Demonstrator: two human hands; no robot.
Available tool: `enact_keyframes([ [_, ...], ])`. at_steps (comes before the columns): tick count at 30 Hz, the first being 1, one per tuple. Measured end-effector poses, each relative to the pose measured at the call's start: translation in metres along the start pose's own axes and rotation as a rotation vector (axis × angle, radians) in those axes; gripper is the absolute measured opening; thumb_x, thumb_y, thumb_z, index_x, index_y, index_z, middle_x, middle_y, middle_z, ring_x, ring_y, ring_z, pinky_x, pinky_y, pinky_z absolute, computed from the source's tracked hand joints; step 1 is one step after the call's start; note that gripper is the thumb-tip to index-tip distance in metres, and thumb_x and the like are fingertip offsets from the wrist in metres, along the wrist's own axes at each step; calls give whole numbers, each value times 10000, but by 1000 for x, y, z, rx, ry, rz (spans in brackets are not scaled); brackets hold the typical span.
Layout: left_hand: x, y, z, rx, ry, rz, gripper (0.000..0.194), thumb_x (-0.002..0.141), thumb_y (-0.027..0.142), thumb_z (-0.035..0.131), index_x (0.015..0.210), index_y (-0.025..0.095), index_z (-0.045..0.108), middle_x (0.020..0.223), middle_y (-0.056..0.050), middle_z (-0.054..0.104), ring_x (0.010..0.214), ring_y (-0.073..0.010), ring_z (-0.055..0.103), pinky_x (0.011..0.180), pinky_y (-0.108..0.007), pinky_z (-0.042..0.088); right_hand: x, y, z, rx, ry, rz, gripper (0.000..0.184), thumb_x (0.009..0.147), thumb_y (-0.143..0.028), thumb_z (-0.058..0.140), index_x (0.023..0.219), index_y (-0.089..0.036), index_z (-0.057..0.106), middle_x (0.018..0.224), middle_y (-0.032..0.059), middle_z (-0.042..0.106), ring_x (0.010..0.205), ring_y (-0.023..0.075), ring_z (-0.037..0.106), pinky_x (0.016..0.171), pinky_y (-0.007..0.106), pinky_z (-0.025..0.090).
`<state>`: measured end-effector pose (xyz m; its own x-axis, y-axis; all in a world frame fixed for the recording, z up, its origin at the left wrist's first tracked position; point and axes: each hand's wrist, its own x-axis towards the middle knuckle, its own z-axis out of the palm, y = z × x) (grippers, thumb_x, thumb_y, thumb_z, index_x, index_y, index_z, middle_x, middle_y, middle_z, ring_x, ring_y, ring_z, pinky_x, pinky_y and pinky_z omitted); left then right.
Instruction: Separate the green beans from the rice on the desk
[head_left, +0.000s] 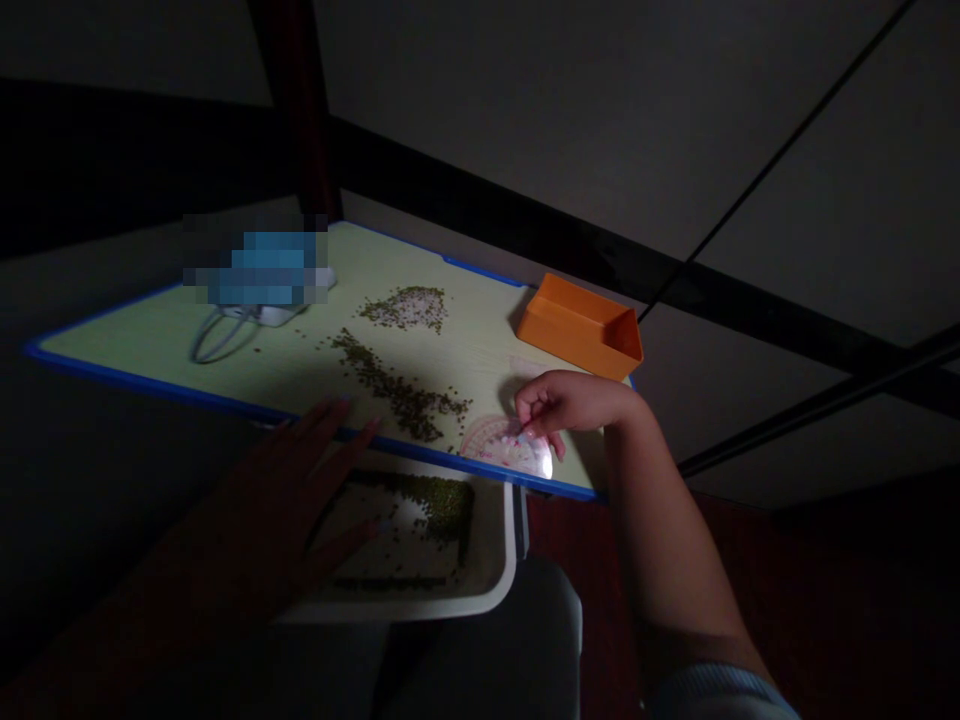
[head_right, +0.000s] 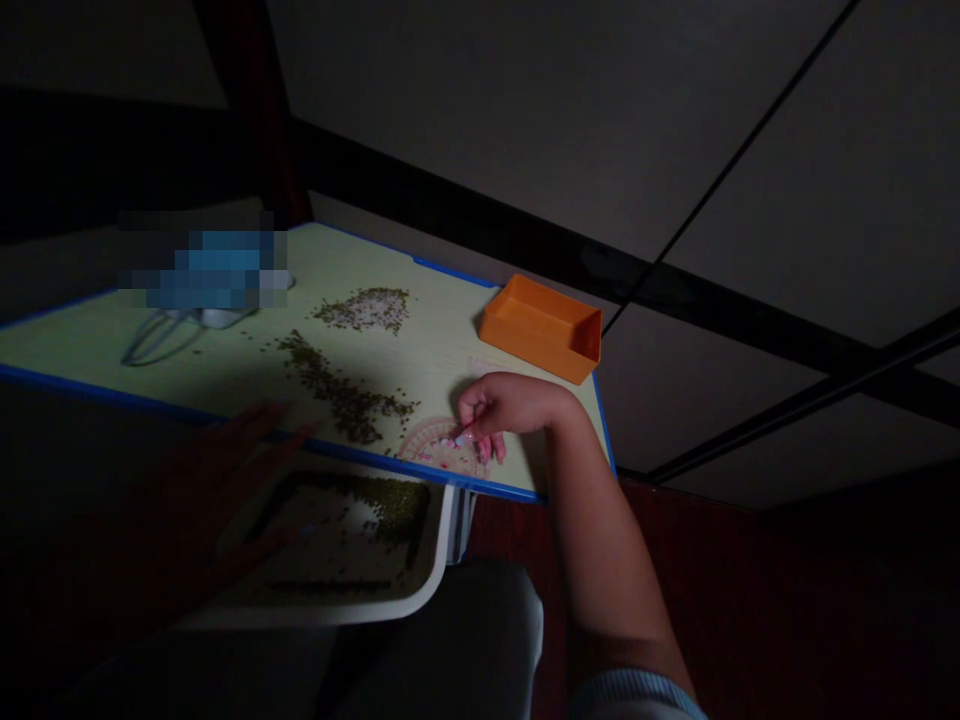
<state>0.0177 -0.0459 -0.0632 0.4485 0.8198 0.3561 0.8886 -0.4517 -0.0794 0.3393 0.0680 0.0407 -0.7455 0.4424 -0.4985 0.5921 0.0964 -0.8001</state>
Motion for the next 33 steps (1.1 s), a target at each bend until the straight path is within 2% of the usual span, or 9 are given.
enact_keyframes([
  [10, 0, -1, 1, 0, -4, -4, 795, 772, 611, 421, 1442, 269, 163, 1566, -96, 151, 1414, -286, 232, 1091, -464, 330, -1, -2, 0, -3, 113, -54, 182, 771, -247, 641, 725, -168, 484, 529, -84, 535, 441, 59, 550, 473, 196, 399],
  [19, 1, -1, -4, -32, -30, 3, 806, 760, 615, 439, 1440, 273, 174, 1545, -118, 224, 1409, -295, 248, 1068, -482, 360, 2, -3, 3, -23, 71, -34, 165, 773, -221, 643, 720, -169, 496, 520, -81, 556, 420, 61, 540, 487, 208, 415],
  [26, 0, 0, -3, -32, -13, -7, 800, 761, 597, 449, 1439, 260, 189, 1550, -125, 211, 1404, -309, 258, 1065, -492, 363, 4, -3, 3, 5, 133, -90, 160, 779, -246, 627, 729, -168, 496, 562, -49, 609, 478, 74, 566, 500, 214, 436],
  [33, 1, 0, -3, -14, -13, 10, 797, 769, 604, 443, 1439, 258, 185, 1544, -126, 226, 1405, -302, 257, 1064, -482, 367, 6, -2, 3, -11, 131, -65, 150, 782, -249, 622, 739, -167, 504, 570, -57, 576, 493, 66, 555, 522, 218, 440],
])
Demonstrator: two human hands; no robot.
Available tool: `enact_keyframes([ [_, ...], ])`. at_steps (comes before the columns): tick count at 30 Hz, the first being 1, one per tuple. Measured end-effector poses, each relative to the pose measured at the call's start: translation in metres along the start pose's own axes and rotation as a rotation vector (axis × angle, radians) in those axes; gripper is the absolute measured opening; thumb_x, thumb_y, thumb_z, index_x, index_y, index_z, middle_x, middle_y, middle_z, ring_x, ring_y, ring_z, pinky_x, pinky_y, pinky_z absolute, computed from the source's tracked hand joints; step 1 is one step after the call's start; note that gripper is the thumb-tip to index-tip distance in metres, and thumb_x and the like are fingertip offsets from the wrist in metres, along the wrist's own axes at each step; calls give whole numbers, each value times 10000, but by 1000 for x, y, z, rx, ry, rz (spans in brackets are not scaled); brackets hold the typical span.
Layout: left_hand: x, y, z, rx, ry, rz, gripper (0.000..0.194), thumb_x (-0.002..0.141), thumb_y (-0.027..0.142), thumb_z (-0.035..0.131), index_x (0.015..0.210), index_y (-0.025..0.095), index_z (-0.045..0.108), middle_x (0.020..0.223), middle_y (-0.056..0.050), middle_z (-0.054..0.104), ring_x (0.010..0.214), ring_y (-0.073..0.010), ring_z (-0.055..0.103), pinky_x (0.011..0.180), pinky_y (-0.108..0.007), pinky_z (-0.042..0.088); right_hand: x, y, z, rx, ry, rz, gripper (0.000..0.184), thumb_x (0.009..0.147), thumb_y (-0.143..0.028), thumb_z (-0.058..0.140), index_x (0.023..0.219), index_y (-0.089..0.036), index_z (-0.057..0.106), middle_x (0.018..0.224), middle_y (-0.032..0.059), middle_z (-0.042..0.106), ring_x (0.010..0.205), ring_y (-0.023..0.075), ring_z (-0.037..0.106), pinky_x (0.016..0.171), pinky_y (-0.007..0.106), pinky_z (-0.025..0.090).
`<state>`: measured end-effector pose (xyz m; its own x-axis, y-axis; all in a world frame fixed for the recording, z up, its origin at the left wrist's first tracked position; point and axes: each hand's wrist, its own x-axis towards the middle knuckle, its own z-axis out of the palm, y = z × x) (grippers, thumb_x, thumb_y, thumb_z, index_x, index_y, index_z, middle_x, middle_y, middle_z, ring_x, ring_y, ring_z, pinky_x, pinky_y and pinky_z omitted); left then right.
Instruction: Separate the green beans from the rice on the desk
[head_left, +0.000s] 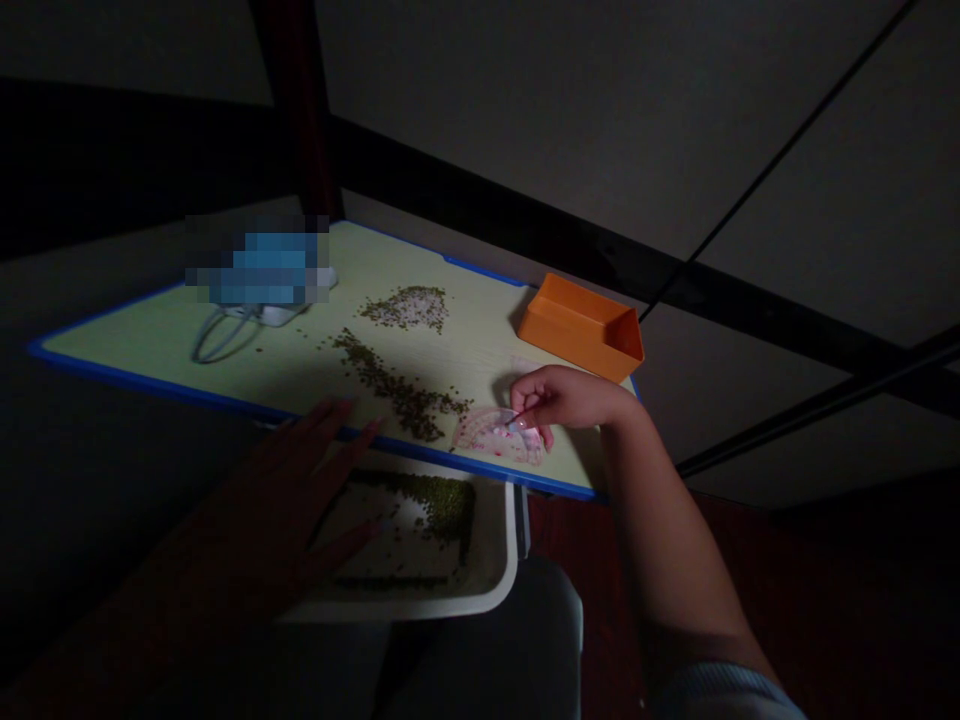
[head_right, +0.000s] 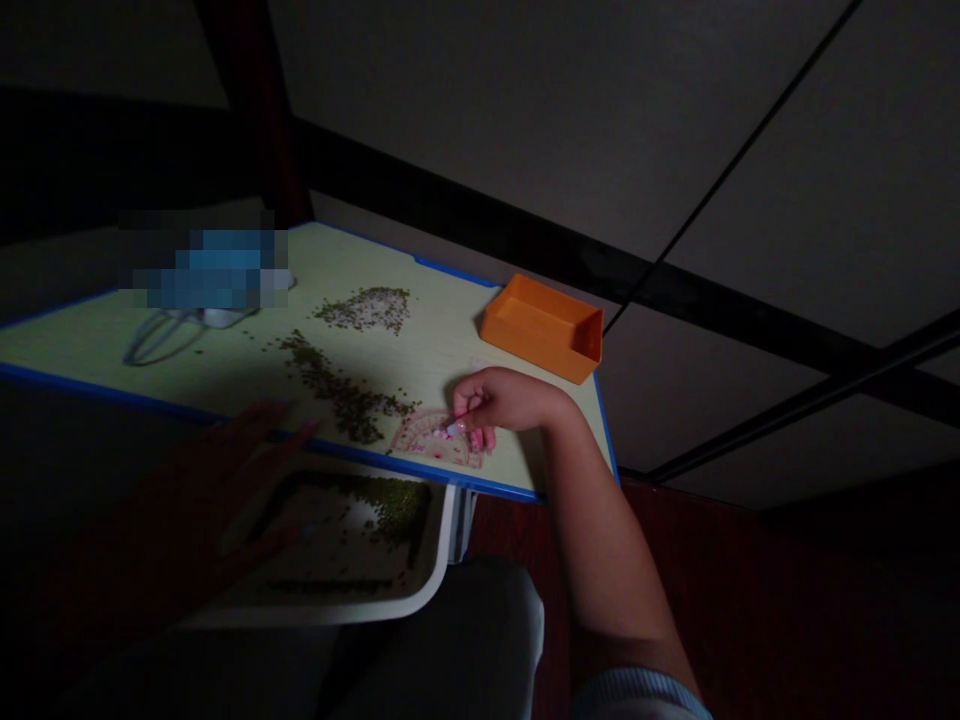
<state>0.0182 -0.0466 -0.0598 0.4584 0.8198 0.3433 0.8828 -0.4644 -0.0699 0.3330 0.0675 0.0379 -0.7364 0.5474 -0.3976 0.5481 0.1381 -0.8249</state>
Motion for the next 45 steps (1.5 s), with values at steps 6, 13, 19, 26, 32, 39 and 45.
enact_keyframes([
  [6, 0, 0, -1, -8, -7, -7, 805, 755, 628, 436, 1434, 267, 197, 1542, -126, 229, 1396, -314, 276, 1053, -485, 382, 0, 0, 1, 15, -15, -7, 143, 771, -234, 627, 742, -170, 503, 572, -63, 565, 476, 59, 541, 495, 207, 424],
  [13, -1, -1, 2, -15, -25, -22, 802, 764, 608, 437, 1441, 289, 152, 1563, -104, 173, 1419, -294, 220, 1083, -491, 347, 1, 1, 1, 0, -35, -10, 147, 787, -252, 628, 759, -169, 510, 582, -58, 580, 489, 65, 553, 508, 212, 425],
  [19, -1, 0, -2, -14, -27, -23, 823, 746, 633, 446, 1439, 280, 176, 1551, -105, 217, 1418, -288, 227, 1082, -483, 352, 1, 0, 0, 8, -11, -28, 157, 785, -260, 632, 751, -161, 514, 576, -55, 583, 485, 63, 555, 507, 207, 433],
  [26, 0, -1, 0, -8, -8, -16, 805, 759, 612, 443, 1440, 279, 171, 1553, -108, 211, 1405, -300, 259, 1064, -485, 372, 4, 0, 2, 31, -25, -24, 149, 789, -241, 619, 735, -164, 503, 582, -49, 598, 487, 58, 553, 526, 211, 452],
  [32, -1, -1, 1, -29, -29, -30, 812, 752, 627, 444, 1439, 309, 150, 1568, -75, 169, 1418, -281, 227, 1085, -476, 349, 4, 0, 3, 37, -16, -33, 143, 786, -243, 630, 757, -168, 513, 554, -59, 578, 491, 69, 559, 531, 221, 456],
  [39, 0, -1, 1, 0, -26, -8, 812, 762, 632, 420, 1441, 269, 162, 1556, -118, 193, 1414, -301, 233, 1076, -490, 353, -1, 3, -4, -16, 97, -91, 107, 795, -225, 581, 760, -160, 504, 590, -40, 574, 516, 72, 551, 499, 211, 427],
  [45, 1, -1, 1, -2, -13, -4, 828, 751, 640, 435, 1440, 267, 166, 1558, -120, 182, 1409, -306, 246, 1073, -480, 356, -8, -1, -7, -84, 154, -30, 111, 781, -206, 580, 730, -167, 489, 549, -67, 503, 459, 44, 468, 438, 185, 358],
])
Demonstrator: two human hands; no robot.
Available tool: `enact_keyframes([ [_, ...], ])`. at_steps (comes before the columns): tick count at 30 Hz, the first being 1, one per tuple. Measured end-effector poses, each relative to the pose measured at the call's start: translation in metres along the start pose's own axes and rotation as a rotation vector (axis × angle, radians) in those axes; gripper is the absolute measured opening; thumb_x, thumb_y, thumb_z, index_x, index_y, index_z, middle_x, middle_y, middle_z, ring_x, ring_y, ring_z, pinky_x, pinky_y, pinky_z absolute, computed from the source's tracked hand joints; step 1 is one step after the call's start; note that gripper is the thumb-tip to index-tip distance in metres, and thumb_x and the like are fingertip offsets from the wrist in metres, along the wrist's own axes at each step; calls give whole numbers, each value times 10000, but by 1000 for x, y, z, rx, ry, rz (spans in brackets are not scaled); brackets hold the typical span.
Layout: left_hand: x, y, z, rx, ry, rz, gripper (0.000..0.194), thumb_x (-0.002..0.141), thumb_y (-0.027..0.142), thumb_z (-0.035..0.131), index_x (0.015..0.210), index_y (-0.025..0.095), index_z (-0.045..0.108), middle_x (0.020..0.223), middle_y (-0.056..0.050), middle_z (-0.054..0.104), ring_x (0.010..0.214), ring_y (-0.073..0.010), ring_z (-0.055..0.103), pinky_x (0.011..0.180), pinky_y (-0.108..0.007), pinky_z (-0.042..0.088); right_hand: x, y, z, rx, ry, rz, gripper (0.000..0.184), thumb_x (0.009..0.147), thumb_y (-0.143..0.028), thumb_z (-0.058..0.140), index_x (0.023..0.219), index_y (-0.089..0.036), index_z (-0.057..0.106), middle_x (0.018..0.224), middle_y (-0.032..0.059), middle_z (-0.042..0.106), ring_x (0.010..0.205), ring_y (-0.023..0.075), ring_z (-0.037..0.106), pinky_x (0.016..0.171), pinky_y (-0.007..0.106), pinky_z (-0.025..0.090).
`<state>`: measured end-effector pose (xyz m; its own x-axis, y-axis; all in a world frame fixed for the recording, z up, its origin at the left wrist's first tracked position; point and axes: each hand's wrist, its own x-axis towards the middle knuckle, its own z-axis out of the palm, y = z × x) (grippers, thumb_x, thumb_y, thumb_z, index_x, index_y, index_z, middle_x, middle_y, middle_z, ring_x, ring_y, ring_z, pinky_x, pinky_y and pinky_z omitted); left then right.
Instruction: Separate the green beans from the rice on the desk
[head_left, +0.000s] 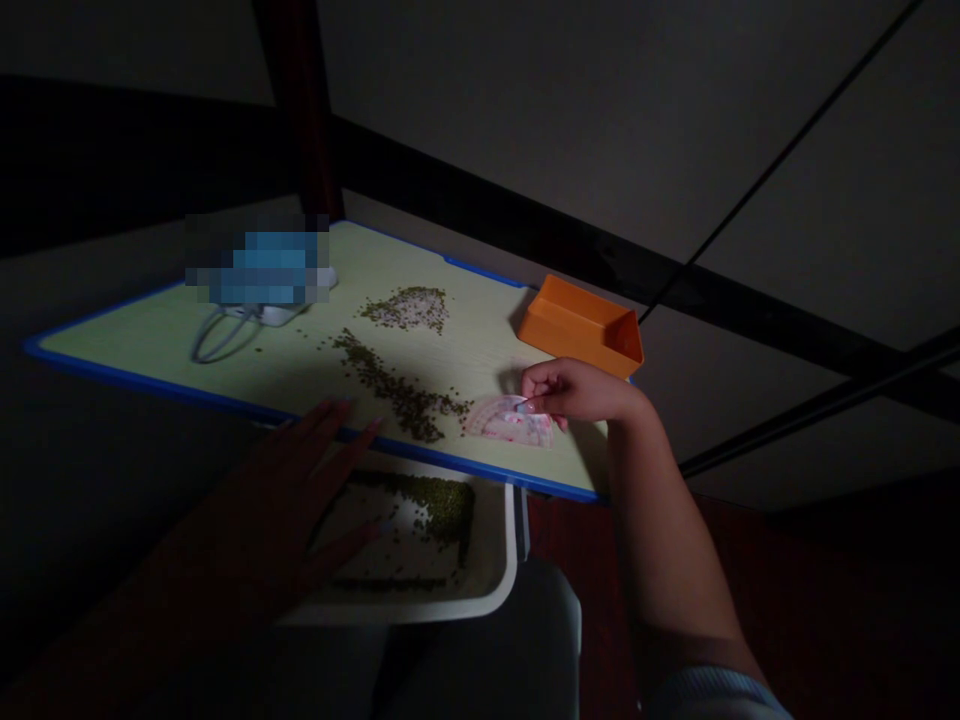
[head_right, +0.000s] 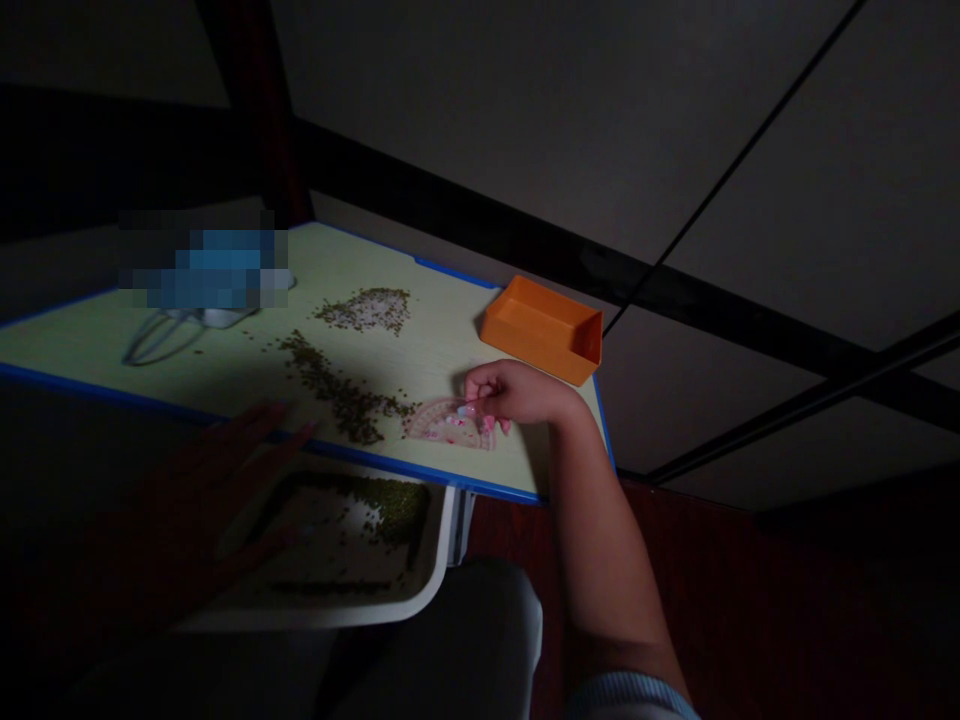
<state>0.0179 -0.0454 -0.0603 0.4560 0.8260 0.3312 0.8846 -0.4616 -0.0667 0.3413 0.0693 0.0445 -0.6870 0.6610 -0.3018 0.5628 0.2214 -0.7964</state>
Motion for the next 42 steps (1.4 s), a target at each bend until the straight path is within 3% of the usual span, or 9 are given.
enact_keyframes([
  [4, -1, 0, 1, 1, -5, -15, 801, 764, 620, 432, 1439, 279, 168, 1558, -105, 187, 1411, -293, 243, 1085, -471, 341, 1, 1, 0, -2, -12, 26, 114, 778, -208, 591, 726, -160, 501, 533, -71, 491, 448, 41, 465, 429, 175, 360],
  [12, -2, -2, 3, 3, -6, -9, 807, 762, 634, 417, 1441, 284, 158, 1556, -96, 189, 1406, -290, 253, 1076, -476, 351, 7, 8, 3, -43, 81, 33, 75, 758, -90, 525, 737, -159, 503, 574, -53, 541, 456, 41, 483, 436, 174, 374],
  [19, -1, -1, 2, 22, 16, 13, 793, 768, 618, 413, 1440, 275, 169, 1557, -105, 183, 1406, -292, 256, 1065, -477, 372, 10, 8, 4, -51, 139, 13, 114, 746, -42, 505, 728, -155, 507, 525, -66, 500, 443, 47, 479, 428, 178, 372],
  [31, -3, -2, 4, 18, 11, 1, 808, 763, 620, 427, 1442, 267, 169, 1558, -104, 185, 1412, -291, 240, 1073, -479, 360, 6, 7, 1, 22, 20, -22, 87, 743, -66, 521, 759, -150, 531, 565, -62, 513, 482, 46, 480, 452, 177, 384],
  [38, -1, 3, -1, -39, 18, -44, 803, 742, 621, 467, 1429, 291, 216, 1552, -78, 220, 1413, -265, 246, 1101, -451, 328, 3, 4, -2, -9, -27, -4, 58, 767, -164, 583, 748, -155, 529, 554, -68, 502, 461, 45, 466, 448, 180, 367],
  [42, 0, 3, 1, -33, 28, -30, 811, 744, 630, 455, 1434, 287, 201, 1551, -82, 223, 1408, -273, 257, 1093, -463, 336, 3, 4, -1, -18, -1, -7, 60, 770, -140, 567, 734, -157, 522, 554, -70, 497, 459, 38, 458, 442, 174, 361],
])
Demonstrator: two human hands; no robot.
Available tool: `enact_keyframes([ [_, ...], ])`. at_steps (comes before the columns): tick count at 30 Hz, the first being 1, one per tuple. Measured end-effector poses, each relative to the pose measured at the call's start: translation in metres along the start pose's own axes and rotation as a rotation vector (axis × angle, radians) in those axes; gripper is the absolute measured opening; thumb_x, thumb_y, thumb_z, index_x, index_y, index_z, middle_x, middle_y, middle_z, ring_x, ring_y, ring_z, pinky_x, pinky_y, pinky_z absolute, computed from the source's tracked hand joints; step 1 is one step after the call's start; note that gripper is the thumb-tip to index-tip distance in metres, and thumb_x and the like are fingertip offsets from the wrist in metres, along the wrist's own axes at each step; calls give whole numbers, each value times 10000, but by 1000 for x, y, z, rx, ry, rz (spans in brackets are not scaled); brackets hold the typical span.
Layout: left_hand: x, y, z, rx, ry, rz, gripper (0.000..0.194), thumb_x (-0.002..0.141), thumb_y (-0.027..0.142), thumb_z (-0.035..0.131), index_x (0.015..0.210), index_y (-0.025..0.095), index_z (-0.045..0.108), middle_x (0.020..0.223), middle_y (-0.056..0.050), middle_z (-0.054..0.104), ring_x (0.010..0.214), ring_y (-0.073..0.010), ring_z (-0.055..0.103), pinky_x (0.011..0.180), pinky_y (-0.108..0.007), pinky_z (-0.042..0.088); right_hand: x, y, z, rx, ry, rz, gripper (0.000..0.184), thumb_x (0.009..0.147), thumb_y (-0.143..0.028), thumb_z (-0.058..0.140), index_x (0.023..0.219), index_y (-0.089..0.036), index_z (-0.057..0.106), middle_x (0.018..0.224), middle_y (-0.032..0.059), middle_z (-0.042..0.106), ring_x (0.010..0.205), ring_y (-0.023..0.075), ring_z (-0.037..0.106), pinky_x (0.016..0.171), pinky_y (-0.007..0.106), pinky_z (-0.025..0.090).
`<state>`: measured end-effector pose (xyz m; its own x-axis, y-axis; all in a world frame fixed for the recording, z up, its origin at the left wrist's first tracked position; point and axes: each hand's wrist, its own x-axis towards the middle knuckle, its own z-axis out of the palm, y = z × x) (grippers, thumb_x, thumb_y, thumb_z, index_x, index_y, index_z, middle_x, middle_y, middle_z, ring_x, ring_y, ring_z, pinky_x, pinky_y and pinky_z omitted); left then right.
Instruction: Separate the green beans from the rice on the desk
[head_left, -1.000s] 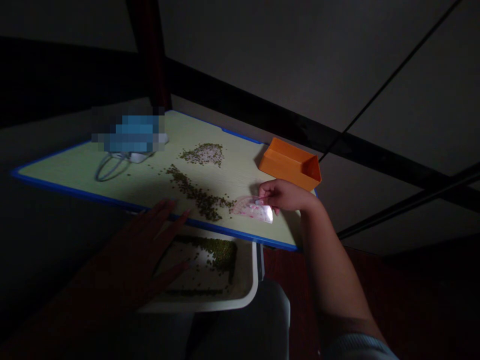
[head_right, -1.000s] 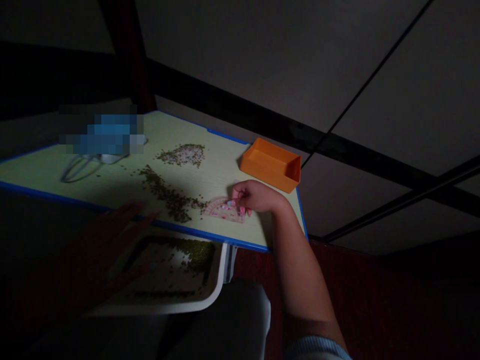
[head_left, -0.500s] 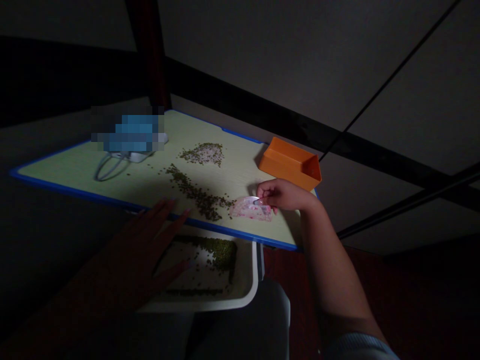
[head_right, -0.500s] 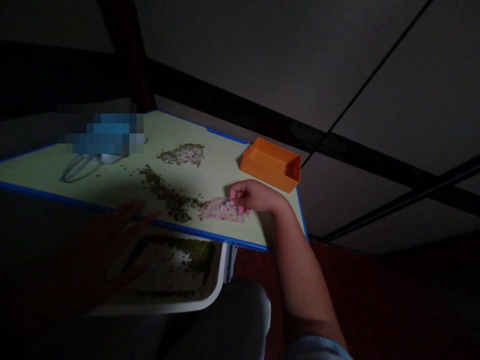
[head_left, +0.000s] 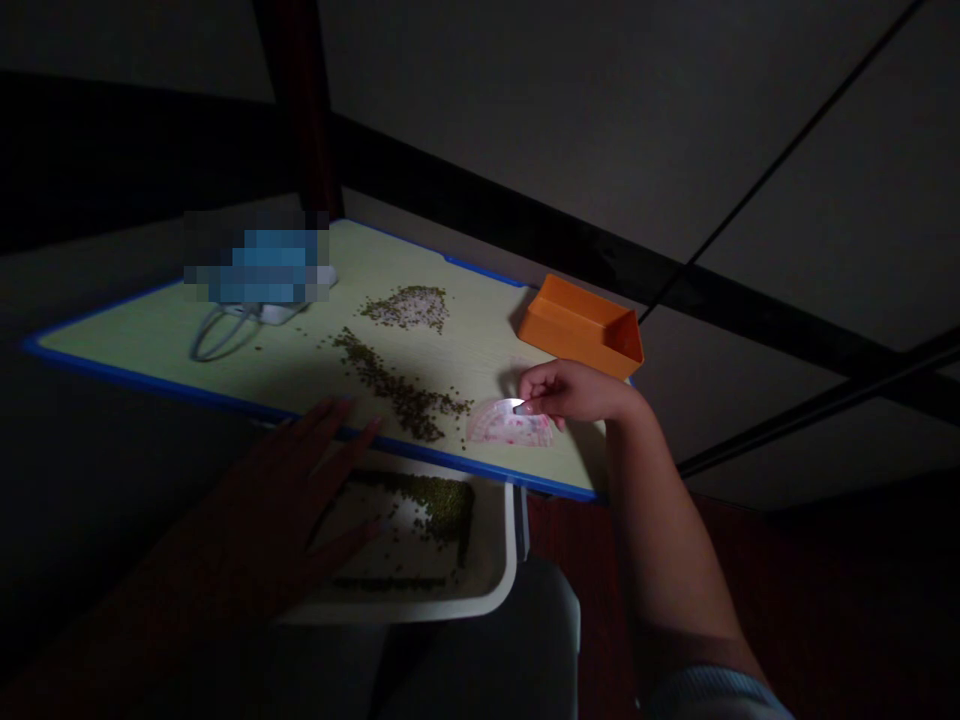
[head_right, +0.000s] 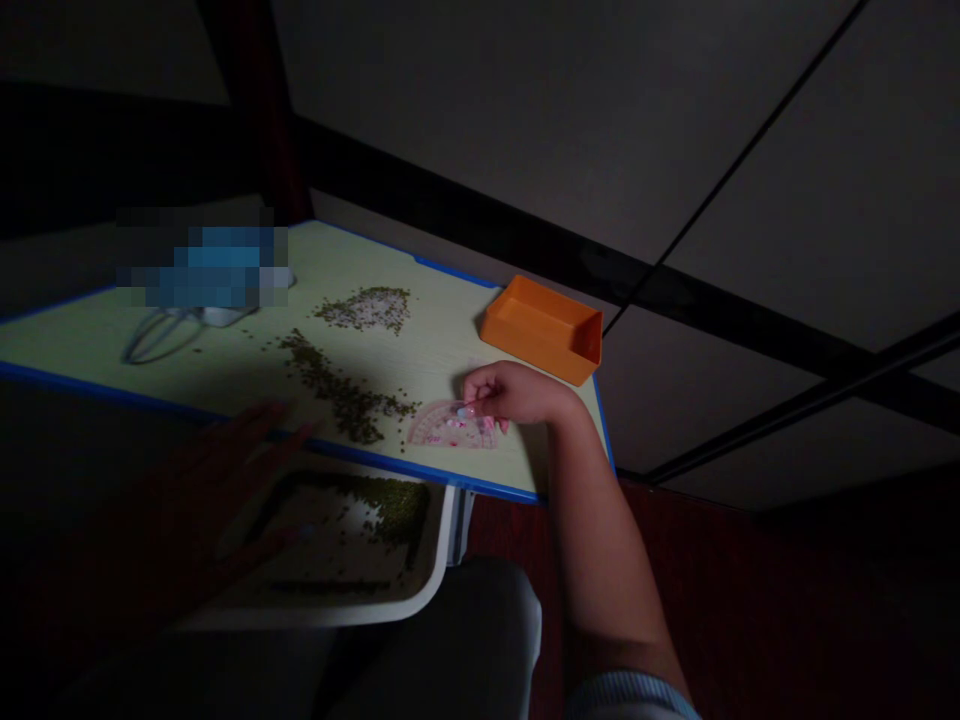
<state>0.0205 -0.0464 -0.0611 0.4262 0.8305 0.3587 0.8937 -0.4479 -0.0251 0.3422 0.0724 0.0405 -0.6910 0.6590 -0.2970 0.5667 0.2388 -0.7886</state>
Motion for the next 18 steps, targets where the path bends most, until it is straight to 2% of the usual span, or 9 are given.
enact_keyframes([
  [5, -1, -3, 1, 37, 4, 27, 791, 762, 608, 431, 1438, 275, 188, 1555, -98, 203, 1408, -288, 253, 1076, -478, 354, 1, 2, 1, 2, 54, 7, 83, 755, -72, 534, 756, -155, 525, 575, -64, 513, 465, 36, 460, 444, 174, 375],
  [10, -1, -3, 2, 36, 11, 25, 785, 762, 617, 425, 1435, 290, 187, 1561, -93, 182, 1400, -292, 271, 1069, -483, 362, 7, 7, 3, -8, 115, -15, 74, 761, -78, 522, 757, -152, 518, 541, -67, 499, 455, 43, 462, 441, 177, 369],
  [14, 0, -3, 1, 36, -8, 15, 785, 764, 616, 429, 1435, 293, 182, 1558, -97, 192, 1400, -291, 270, 1069, -482, 361, 10, 6, 5, -28, 148, -40, 32, 788, -144, 535, 759, -149, 521, 568, -43, 541, 477, 52, 487, 461, 186, 383],
  [18, -1, -3, 0, 15, -30, 12, 797, 759, 611, 446, 1437, 281, 186, 1559, -102, 192, 1408, -300, 250, 1086, -480, 343, 9, 4, 5, -32, 177, -22, 138, 806, -242, 565, 720, -154, 501, 556, -37, 541, 449, 54, 469, 440, 195, 371],
])
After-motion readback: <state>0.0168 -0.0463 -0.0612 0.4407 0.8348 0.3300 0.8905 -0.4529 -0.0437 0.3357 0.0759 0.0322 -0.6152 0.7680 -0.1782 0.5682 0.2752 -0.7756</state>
